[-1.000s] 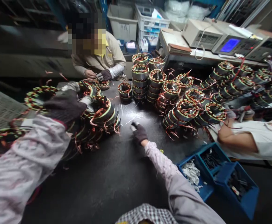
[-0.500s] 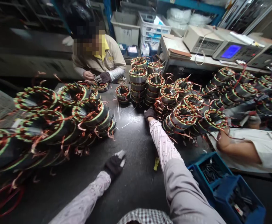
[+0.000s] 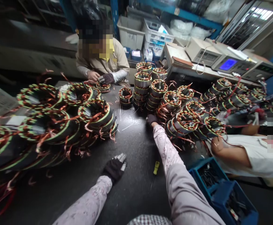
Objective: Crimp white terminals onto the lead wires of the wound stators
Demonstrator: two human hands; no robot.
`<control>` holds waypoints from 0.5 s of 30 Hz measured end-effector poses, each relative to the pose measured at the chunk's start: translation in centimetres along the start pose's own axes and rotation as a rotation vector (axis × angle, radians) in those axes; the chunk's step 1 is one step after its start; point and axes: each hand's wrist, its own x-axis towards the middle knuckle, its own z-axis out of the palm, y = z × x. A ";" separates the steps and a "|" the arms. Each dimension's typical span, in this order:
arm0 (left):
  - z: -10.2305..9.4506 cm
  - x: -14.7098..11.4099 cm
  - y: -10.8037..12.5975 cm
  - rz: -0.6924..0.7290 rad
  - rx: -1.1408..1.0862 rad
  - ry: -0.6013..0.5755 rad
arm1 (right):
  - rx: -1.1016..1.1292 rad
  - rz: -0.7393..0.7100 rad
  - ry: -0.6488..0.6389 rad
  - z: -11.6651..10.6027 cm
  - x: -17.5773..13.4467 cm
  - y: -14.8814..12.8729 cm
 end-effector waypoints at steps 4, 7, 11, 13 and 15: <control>-0.2 0.0 0.2 0.014 0.048 -0.008 | 0.009 -0.036 -0.029 0.8 -1.9 0.0; -0.4 0.1 0.4 0.008 0.058 -0.019 | 0.013 -0.053 -0.059 2.0 -3.8 -0.2; -1.0 0.0 0.6 0.010 0.023 -0.059 | 0.025 -0.061 -0.123 3.7 -7.2 -0.5; -1.4 0.0 0.6 0.009 -0.008 -0.082 | 0.053 -0.070 -0.149 4.4 -9.4 -0.8; -2.0 0.4 1.0 -0.035 -0.049 -0.060 | 0.111 -0.106 -0.144 5.2 -12.1 -1.2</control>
